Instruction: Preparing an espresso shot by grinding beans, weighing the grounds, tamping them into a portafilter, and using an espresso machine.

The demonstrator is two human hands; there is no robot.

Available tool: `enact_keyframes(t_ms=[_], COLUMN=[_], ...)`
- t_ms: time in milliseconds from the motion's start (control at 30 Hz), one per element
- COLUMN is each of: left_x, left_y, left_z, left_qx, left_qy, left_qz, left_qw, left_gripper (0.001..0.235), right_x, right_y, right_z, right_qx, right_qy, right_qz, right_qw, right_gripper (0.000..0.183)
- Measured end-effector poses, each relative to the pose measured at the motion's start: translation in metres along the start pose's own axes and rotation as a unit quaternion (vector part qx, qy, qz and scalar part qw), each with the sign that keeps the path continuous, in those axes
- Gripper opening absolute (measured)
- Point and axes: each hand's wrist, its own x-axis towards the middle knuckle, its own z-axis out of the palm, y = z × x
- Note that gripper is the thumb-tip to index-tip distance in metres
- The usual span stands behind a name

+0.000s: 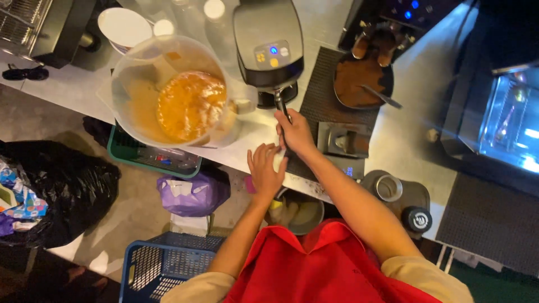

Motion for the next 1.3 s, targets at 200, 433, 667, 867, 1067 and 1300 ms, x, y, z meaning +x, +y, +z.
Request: enact_keyframes(t_ms=[200, 433, 667, 867, 1067, 1300], left_x=[0.004, 0.002, 0.004, 0.001, 0.000, -0.008], left_y=[0.009, 0.009, 0.009, 0.008, 0.013, -0.009], left_z=[-0.009, -0.008, -0.010, -0.006, -0.007, 0.011], left_qx=[0.022, 0.018, 0.025, 0.033, 0.055, 0.001], left_qy=[0.005, 0.012, 0.021, 0.017, -0.009, 0.013], left_qz=[-0.001, -0.002, 0.005, 0.009, 0.001, 0.029], left_qw=[1.000, 1.000, 0.999, 0.999, 0.998, 0.999], left_gripper=[0.032, 0.035, 0.035, 0.039, 0.039, 0.040], right_x=[0.029, 0.025, 0.014, 0.023, 0.012, -0.159], right_y=[-0.018, -0.012, -0.029, -0.016, -0.013, -0.005], right_z=[0.013, 0.007, 0.012, 0.005, -0.011, -0.154], right_qx=[-0.011, -0.066, -0.068, -0.053, -0.019, -0.016], right_qy=[0.013, 0.033, 0.042, 0.023, -0.026, -0.164], right_qz=[-0.015, -0.029, -0.035, -0.034, -0.039, 0.039], right_qw=[1.000, 0.997, 0.996, 0.998, 0.999, 0.986], right_gripper=[0.038, 0.041, 0.037, 0.035, 0.036, 0.037])
